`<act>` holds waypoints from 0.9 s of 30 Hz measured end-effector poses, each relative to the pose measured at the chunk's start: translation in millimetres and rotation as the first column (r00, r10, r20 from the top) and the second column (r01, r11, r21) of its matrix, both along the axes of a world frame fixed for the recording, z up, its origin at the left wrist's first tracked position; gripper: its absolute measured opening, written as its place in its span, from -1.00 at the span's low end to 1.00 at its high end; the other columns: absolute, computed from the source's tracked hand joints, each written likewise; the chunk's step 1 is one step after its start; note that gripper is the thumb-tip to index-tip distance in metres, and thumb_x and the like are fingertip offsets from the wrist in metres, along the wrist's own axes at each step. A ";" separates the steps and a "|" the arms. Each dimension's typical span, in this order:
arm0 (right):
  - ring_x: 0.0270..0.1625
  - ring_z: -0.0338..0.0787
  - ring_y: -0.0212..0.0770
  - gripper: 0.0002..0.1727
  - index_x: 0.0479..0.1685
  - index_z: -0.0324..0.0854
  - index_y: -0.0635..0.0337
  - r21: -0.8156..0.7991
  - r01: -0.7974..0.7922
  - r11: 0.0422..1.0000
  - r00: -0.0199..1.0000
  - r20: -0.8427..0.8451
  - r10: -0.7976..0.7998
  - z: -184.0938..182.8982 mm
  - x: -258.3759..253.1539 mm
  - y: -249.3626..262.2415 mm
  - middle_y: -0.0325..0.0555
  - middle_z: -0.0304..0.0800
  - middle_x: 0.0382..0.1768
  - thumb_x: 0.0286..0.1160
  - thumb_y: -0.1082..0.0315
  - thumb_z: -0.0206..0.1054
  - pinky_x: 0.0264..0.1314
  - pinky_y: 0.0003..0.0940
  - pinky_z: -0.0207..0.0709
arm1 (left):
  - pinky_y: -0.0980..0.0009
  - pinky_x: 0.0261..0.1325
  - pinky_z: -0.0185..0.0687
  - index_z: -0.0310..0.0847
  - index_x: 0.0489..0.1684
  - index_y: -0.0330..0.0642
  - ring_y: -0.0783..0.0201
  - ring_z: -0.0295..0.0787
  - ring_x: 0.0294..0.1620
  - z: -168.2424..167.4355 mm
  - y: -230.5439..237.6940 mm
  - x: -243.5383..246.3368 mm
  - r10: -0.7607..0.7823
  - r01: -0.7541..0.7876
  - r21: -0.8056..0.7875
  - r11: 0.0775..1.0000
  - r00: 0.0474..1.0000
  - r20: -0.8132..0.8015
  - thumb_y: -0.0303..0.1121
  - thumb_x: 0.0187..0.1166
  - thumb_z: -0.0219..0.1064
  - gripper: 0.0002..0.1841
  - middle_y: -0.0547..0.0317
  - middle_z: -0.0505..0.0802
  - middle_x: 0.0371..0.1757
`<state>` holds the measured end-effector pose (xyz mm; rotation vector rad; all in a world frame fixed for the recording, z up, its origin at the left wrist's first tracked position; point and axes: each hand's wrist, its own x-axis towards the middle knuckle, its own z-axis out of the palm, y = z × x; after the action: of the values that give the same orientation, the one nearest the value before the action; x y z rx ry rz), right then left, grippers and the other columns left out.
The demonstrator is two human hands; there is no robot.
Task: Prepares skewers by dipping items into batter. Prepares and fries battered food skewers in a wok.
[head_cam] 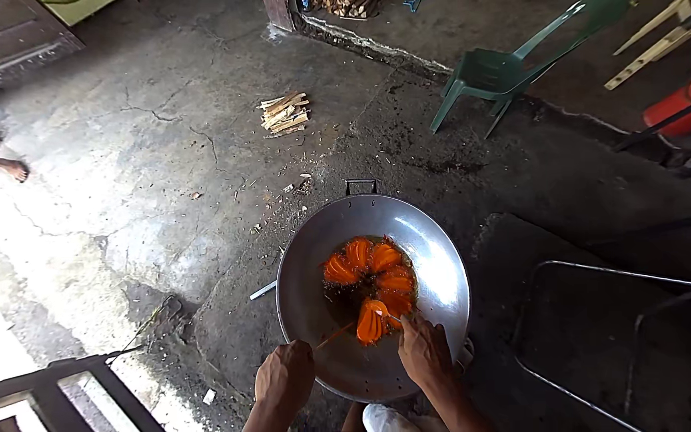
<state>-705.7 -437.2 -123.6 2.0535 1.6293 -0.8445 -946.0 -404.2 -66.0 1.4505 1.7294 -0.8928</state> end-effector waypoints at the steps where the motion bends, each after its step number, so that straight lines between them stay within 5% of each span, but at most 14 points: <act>1: 0.37 0.74 0.03 -0.56 0.49 0.62 0.05 -0.003 0.000 1.000 1.000 -0.009 0.000 3.3 0.1 -5.3 0.08 0.78 0.29 0.72 0.22 0.08 0.48 0.04 0.42 | -0.14 0.18 0.72 0.80 0.20 0.18 -0.02 0.84 0.25 0.7 -0.1 -2.2 0.004 -0.004 0.004 1.000 1.000 0.002 -0.05 0.74 0.06 -0.63 0.08 0.91 0.17; 5: 0.32 0.76 0.06 -0.55 0.51 0.64 0.01 0.029 -0.043 0.999 0.999 -0.014 0.043 8.9 0.1 -35.5 0.08 0.80 0.22 0.71 0.24 0.11 0.47 0.08 0.42 | -0.14 0.19 0.72 0.81 0.19 0.18 -0.03 0.83 0.27 1.8 -5.0 -8.1 -0.007 0.007 0.005 1.000 1.000 -0.005 -0.06 0.76 0.05 -0.63 0.07 0.90 0.19; 10: -0.01 0.86 0.02 -0.67 0.12 0.88 -0.12 0.308 -0.185 0.933 0.982 0.099 0.162 1.4 -7.0 -73.5 -0.01 0.87 -0.15 0.42 0.36 0.37 0.09 -0.04 0.60 | -0.15 0.16 0.72 0.81 0.17 0.18 -0.04 0.84 0.24 -2.1 -9.6 -9.1 -0.009 0.009 -0.010 1.000 1.000 -0.015 -0.04 0.75 0.06 -0.63 0.07 0.91 0.16; 15: 0.14 0.83 0.06 -0.64 0.23 0.84 -0.11 0.172 -0.225 0.959 0.974 0.067 0.217 17.8 -14.6 -76.4 0.06 0.87 0.00 0.58 0.39 0.26 0.25 -0.02 0.58 | -0.16 0.20 0.70 0.81 0.19 0.18 -0.05 0.83 0.27 -0.2 -14.2 -1.6 0.018 -0.018 -0.015 1.000 1.000 -0.005 -0.05 0.76 0.06 -0.63 0.06 0.90 0.18; 20: 0.21 0.79 0.11 -0.61 0.32 0.76 0.02 0.159 -0.225 0.961 0.974 0.024 0.224 -9.5 -10.9 -79.4 0.15 0.81 0.04 0.65 0.45 0.15 0.31 0.01 0.56 | -0.17 0.16 0.71 0.83 0.14 0.16 -0.05 0.84 0.24 2.7 -19.6 -1.1 0.036 -0.036 -0.007 0.999 0.999 -0.011 -0.06 0.75 0.06 -0.63 0.06 0.91 0.15; 23: 0.19 0.80 0.13 -0.61 0.29 0.78 0.03 0.216 -0.192 0.957 0.980 -0.006 0.199 -20.8 -3.7 -81.5 0.16 0.82 0.01 0.57 0.45 0.23 0.29 0.03 0.57 | -0.17 0.16 0.71 0.83 0.14 0.18 -0.04 0.85 0.23 8.8 -20.0 -0.4 0.040 -0.040 -0.001 0.999 0.999 -0.017 -0.07 0.75 0.06 -0.64 0.07 0.92 0.14; 27: 0.13 0.83 0.10 -0.55 0.32 0.82 -0.11 0.303 -0.062 0.951 0.994 -0.066 0.086 10.8 20.4 -91.1 0.09 0.85 -0.01 0.45 0.38 0.30 0.19 0.06 0.60 | -0.20 0.16 0.70 0.84 0.16 0.17 -0.07 0.85 0.22 26.1 -13.9 9.0 0.033 -0.033 0.038 0.999 0.999 -0.008 -0.05 0.75 0.10 -0.64 0.05 0.92 0.13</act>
<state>-685.3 -528.3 -112.7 2.1630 1.9701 -0.6934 -937.0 -418.1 -39.9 1.4401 1.7800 -0.8540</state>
